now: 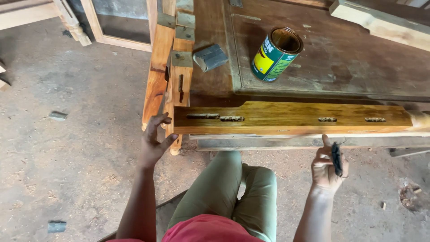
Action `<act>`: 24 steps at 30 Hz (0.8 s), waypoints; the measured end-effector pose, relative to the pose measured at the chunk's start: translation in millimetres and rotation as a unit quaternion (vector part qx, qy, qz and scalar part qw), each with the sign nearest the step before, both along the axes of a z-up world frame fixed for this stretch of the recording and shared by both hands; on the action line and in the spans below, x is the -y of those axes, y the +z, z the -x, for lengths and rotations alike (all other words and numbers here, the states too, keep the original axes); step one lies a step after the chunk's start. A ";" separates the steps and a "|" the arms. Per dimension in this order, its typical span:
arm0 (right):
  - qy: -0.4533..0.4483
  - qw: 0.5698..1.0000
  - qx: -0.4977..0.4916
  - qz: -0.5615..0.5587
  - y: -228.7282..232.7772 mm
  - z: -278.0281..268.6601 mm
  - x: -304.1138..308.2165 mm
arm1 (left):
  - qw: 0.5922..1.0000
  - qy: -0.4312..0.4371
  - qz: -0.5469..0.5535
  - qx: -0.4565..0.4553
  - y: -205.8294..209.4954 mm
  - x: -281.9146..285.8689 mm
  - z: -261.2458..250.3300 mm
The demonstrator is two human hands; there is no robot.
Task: The person sits on the floor and applies a dark wood stain to a long, carved wooden piece using a paintbrush. They dip the brush into a can of stain and cover the surface of the wood, turning the piece over to stain different sides.
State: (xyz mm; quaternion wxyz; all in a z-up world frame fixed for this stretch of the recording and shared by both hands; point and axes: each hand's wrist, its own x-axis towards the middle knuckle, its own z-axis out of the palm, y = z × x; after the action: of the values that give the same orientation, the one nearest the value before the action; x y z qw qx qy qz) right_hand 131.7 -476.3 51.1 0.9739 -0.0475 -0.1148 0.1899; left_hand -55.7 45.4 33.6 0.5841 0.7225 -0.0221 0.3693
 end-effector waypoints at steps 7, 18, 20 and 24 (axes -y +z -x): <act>-0.051 0.996 -0.026 -0.063 -1.4 -4.3 -11.5 | 0.996 0.033 -0.048 0.062 -1.7 -3.5 -18.9; -0.042 0.995 -0.011 -0.088 -2.9 -5.0 -20.4 | 0.974 0.095 -0.203 0.036 18.5 -16.5 -17.6; -0.055 0.995 -0.014 -0.079 -9.8 -6.3 -17.3 | 0.958 0.118 -0.260 0.032 29.1 -19.7 -16.5; -0.073 0.996 -0.017 -0.052 -17.9 -6.6 -14.1 | 0.912 0.141 -0.384 0.028 48.6 -24.6 -14.0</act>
State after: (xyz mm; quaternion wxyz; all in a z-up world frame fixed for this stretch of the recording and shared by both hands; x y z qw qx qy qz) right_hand 138.2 -462.3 33.2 0.9881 -0.0023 -0.1043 0.1126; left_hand -41.7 70.0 82.3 0.2028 0.8758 -0.0761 0.4313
